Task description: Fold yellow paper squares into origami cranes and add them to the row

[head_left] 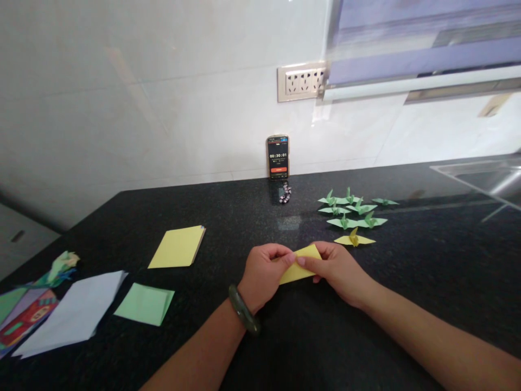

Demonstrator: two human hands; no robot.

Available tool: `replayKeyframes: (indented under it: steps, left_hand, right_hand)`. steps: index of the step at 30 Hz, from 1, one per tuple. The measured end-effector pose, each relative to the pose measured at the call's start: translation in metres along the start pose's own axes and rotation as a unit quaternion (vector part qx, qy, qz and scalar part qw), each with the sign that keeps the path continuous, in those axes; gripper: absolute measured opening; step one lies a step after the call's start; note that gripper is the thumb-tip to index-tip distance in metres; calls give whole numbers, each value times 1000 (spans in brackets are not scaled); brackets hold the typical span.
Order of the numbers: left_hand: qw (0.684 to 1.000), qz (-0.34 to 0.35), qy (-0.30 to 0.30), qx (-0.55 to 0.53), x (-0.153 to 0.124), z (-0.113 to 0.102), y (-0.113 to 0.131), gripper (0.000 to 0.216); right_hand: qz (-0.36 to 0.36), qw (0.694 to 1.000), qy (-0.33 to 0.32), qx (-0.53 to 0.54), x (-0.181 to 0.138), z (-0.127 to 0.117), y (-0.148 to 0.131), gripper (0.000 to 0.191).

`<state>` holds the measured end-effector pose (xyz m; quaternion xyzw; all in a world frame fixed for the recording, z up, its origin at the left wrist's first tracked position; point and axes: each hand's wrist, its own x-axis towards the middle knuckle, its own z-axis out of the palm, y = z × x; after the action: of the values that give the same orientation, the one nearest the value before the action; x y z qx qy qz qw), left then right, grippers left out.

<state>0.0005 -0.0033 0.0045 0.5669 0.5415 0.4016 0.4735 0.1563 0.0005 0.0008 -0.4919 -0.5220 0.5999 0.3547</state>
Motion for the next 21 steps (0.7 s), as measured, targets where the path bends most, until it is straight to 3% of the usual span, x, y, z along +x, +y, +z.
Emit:
replayKeyframes:
  steps: [7,13,17,21]
  left_hand:
    - [995,-7,86,-55,1,-1,0,18]
    - [982,-35,81,-164,-4,10,6,18]
    - [980,-43,74,-180,-7,13,8,18]
    - [976,-35,107,-184,-3,9,4,19]
  right_hand:
    - [-18,999,48,-7,1,0,3,22]
    - [-17,996,56,66,0,9,4,18]
    - [-9,996,61,61,-3,13,3,16]
    - [-10,996,85,38,-3,12,5,20]
